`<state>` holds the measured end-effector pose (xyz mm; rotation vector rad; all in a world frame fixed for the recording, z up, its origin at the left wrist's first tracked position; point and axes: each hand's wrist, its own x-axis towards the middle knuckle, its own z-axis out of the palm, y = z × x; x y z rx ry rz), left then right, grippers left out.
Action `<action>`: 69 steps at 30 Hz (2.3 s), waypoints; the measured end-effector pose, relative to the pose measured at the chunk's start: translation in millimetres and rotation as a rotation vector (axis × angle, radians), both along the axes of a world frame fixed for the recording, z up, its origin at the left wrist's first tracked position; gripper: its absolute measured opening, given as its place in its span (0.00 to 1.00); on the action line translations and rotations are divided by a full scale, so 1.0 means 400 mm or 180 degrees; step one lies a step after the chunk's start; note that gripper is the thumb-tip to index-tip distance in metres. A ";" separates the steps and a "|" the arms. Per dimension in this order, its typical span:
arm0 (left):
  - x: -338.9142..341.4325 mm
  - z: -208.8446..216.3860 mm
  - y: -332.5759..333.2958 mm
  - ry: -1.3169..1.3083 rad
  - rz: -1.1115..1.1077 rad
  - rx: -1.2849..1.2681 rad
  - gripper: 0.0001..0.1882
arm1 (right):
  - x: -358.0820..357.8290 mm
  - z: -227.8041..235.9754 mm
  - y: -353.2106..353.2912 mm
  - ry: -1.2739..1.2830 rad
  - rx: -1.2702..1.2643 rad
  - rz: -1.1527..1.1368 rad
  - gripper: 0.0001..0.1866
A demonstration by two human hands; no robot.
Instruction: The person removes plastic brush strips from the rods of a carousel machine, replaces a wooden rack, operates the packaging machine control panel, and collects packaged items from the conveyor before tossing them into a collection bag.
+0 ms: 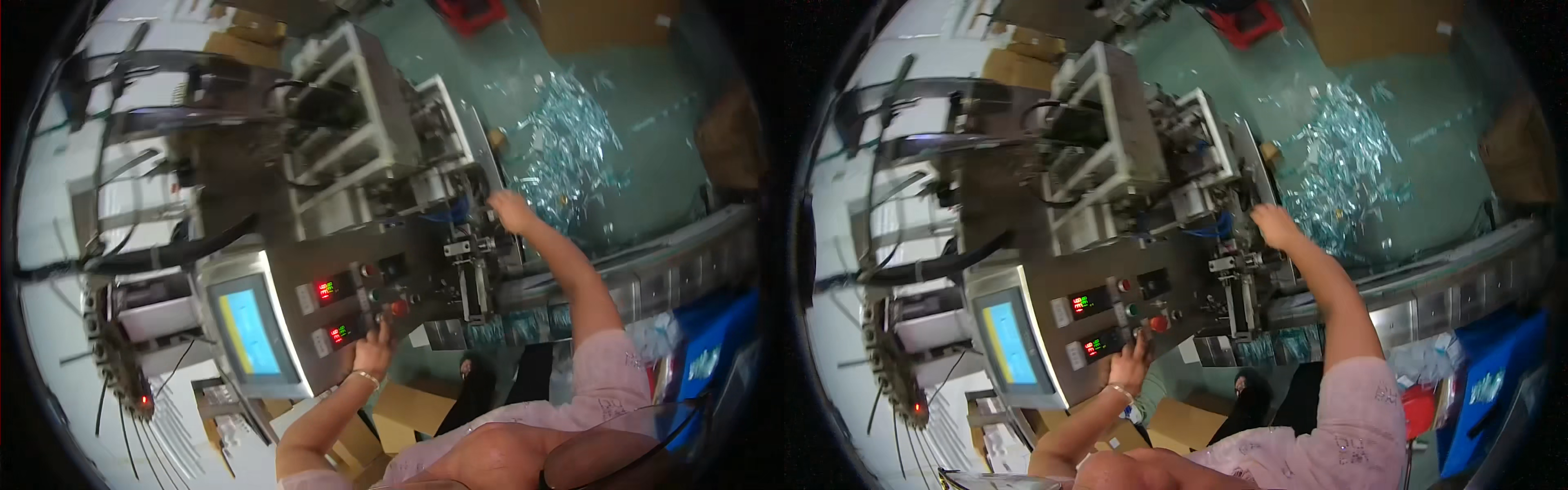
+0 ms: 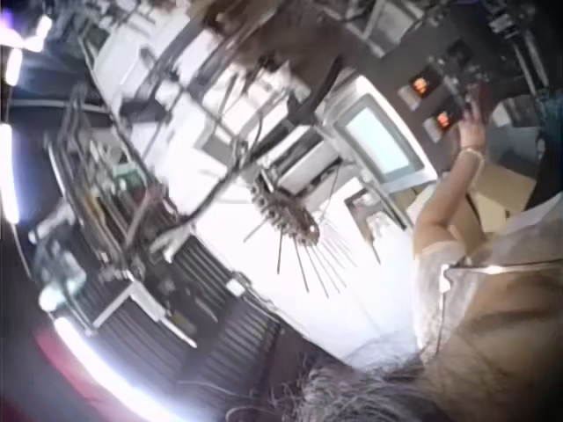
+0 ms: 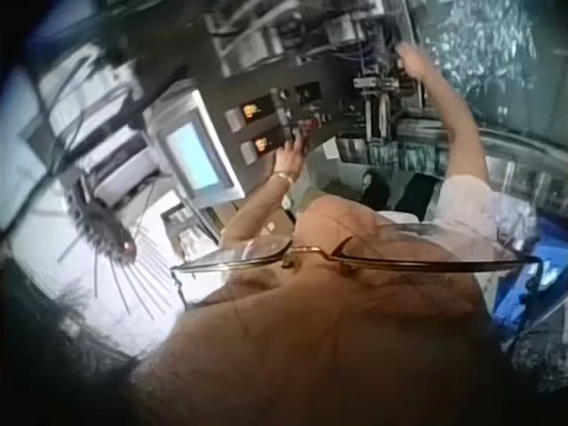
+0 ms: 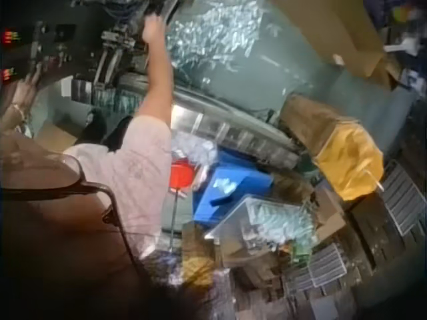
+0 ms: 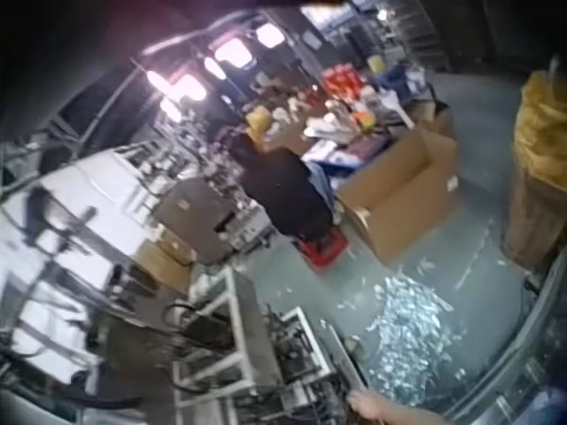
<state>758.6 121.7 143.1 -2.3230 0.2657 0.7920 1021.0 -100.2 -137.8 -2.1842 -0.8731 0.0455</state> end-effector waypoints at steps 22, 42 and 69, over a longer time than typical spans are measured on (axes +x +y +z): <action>0.073 0.033 -0.051 0.0330 -0.0355 0.0045 0.19 | 0.068 -0.462 0.476 0.6405 0.4374 -0.1433 0.24; 0.067 0.008 -0.038 0.0224 -0.0366 -0.0077 0.24 | -0.034 -0.224 0.175 0.0480 0.1307 0.0175 0.11; 0.313 -0.018 -0.060 -0.0259 -0.0025 0.1186 0.18 | -0.302 -0.100 0.018 0.0786 -0.0254 -0.0479 0.23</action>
